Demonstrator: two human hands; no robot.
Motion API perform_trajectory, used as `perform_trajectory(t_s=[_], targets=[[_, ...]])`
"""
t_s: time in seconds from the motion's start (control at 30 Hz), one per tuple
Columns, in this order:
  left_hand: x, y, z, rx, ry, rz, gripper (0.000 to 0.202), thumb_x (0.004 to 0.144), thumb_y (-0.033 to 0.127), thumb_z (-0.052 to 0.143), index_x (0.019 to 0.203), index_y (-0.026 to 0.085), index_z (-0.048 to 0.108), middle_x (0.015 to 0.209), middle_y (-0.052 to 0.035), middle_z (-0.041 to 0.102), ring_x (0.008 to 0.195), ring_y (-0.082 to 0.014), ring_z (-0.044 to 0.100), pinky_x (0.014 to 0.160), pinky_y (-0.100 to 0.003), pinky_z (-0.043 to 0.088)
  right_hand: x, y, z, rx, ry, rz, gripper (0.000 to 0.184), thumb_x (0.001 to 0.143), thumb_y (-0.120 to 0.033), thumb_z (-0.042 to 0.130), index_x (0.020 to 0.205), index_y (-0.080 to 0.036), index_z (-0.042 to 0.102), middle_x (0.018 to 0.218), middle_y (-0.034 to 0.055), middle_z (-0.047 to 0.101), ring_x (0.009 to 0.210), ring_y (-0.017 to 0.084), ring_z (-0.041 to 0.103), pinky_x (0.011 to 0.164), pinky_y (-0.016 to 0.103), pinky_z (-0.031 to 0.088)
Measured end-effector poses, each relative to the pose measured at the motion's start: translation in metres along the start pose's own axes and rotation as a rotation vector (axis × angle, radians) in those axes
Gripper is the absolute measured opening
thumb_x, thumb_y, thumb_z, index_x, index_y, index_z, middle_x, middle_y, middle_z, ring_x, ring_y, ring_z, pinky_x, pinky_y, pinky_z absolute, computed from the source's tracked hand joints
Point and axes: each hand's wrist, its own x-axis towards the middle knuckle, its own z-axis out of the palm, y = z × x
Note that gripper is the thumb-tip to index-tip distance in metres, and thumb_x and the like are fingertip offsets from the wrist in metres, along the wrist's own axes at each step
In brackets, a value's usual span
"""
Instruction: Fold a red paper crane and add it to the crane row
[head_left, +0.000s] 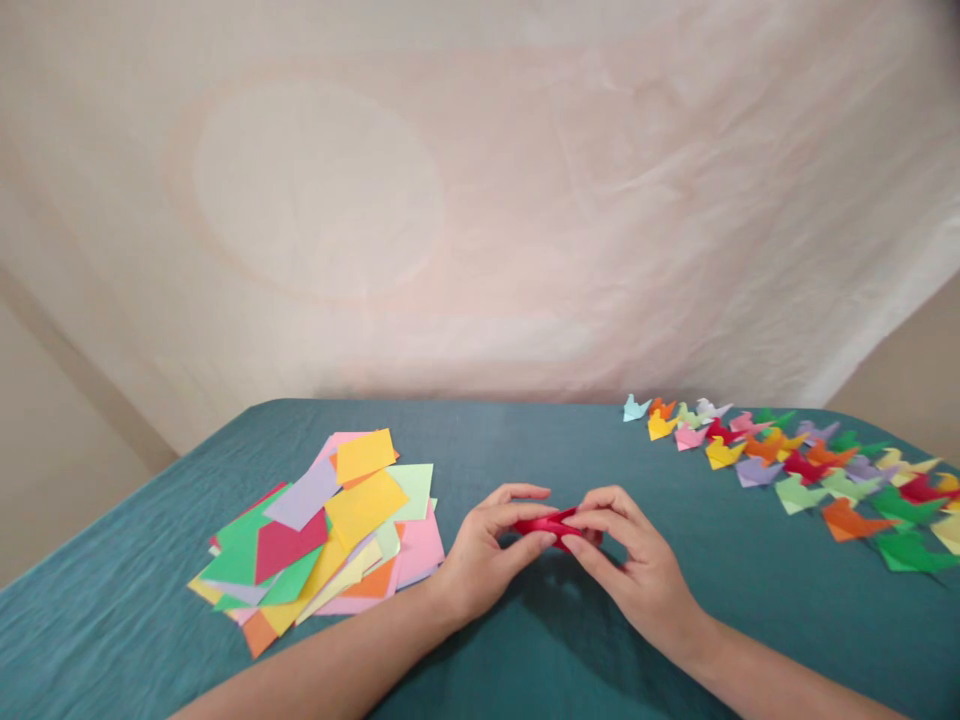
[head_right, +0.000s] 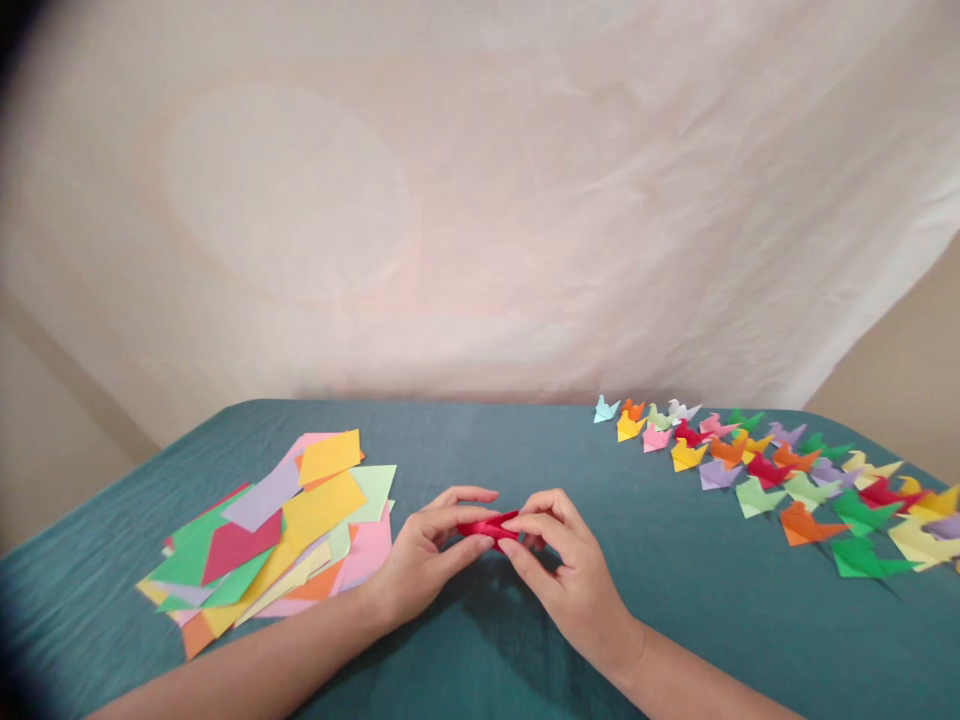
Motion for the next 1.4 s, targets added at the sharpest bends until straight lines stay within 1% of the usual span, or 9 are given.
perform_trajectory(t_s=[0.17,0.27,0.4,0.53,0.63,0.8,0.97,1.2,1.4], targets=[[0.0000,-0.0027,0.0001,-0.019,-0.001,-0.012,0.022,0.084,0.024,0.059,0.104,0.025,0.067,0.114,-0.0058,0.058,0.108,-0.0189,0.053,0.093,-0.031,0.043,-0.0013,0.0020,0.0029,0.081,0.060,0.092,0.015,0.084,-0.027,0.059,0.097,-0.023,0.052,0.091,0.0013,0.048,0.073,0.013,0.051,0.069,0.026,0.045],[0.0006,-0.0034,0.0005,-0.042,0.006,-0.022,0.023,0.084,0.026,0.059,0.106,0.024,0.067,0.116,-0.0065,0.058,0.108,-0.0194,0.053,0.092,-0.031,0.043,-0.0024,0.0042,0.0037,0.150,0.105,0.189,0.014,0.087,-0.030,0.054,0.097,-0.023,0.047,0.090,0.0011,0.049,0.078,0.014,0.051,0.071,0.026,0.045],[0.0021,0.0000,0.0005,-0.069,0.003,-0.036,0.024,0.087,0.028,0.055,0.107,0.022,0.066,0.115,-0.0077,0.058,0.107,-0.0195,0.054,0.093,-0.031,0.042,-0.0024,0.0041,0.0028,0.216,0.071,0.279,0.013,0.091,-0.034,0.045,0.096,-0.022,0.047,0.088,0.0010,0.051,0.079,0.014,0.052,0.073,0.026,0.044],[0.0029,0.0042,-0.0003,-0.073,-0.015,-0.043,0.025,0.088,0.028,0.053,0.109,0.021,0.066,0.115,-0.0078,0.059,0.109,-0.0192,0.053,0.096,-0.031,0.040,-0.0022,0.0023,0.0035,0.288,0.008,0.344,0.016,0.092,-0.036,0.044,0.099,-0.022,0.047,0.088,0.0015,0.055,0.078,0.015,0.055,0.072,0.026,0.046],[0.0031,0.0059,-0.0010,-0.069,-0.034,-0.048,0.026,0.089,0.028,0.051,0.110,0.022,0.065,0.116,-0.0066,0.059,0.110,-0.0187,0.052,0.098,-0.030,0.039,-0.0026,0.0017,0.0049,0.308,-0.007,0.335,0.017,0.092,-0.036,0.044,0.101,-0.022,0.047,0.088,0.0017,0.056,0.079,0.015,0.056,0.072,0.027,0.047],[0.0033,0.0049,-0.0013,-0.068,-0.062,-0.053,0.027,0.090,0.028,0.050,0.114,0.025,0.063,0.121,-0.0039,0.058,0.114,-0.0184,0.050,0.101,-0.031,0.036,-0.0046,0.0013,0.0031,0.278,-0.001,0.287,0.019,0.092,-0.034,0.044,0.106,-0.023,0.050,0.099,0.0041,0.057,0.089,0.016,0.057,0.078,0.028,0.047],[0.0025,0.0009,0.0011,-0.140,-0.038,-0.075,0.029,0.087,0.028,0.055,0.115,0.024,0.062,0.121,-0.0065,0.057,0.114,-0.0200,0.051,0.100,-0.033,0.038,-0.0062,0.0026,0.0025,0.244,-0.033,0.220,0.021,0.088,-0.031,0.052,0.107,-0.024,0.050,0.101,0.0033,0.057,0.094,0.017,0.055,0.083,0.029,0.045],[0.0024,-0.0037,0.0035,-0.205,-0.050,-0.070,0.030,0.084,0.027,0.058,0.114,0.023,0.062,0.122,-0.0086,0.054,0.113,-0.0209,0.052,0.099,-0.034,0.041,-0.0067,0.0045,0.0078,0.368,-0.016,0.288,0.030,0.084,-0.030,0.059,0.109,-0.024,0.045,0.103,0.0038,0.058,0.093,0.017,0.057,0.081,0.028,0.048],[0.0019,0.0006,0.0013,-0.117,-0.084,-0.043,0.028,0.087,0.026,0.054,0.113,0.025,0.063,0.122,-0.0067,0.056,0.113,-0.0198,0.051,0.100,-0.033,0.039,-0.0064,0.0010,0.0065,0.446,-0.045,0.305,0.031,0.084,-0.029,0.058,0.112,-0.023,0.046,0.106,0.0057,0.058,0.094,0.018,0.057,0.083,0.030,0.049]])
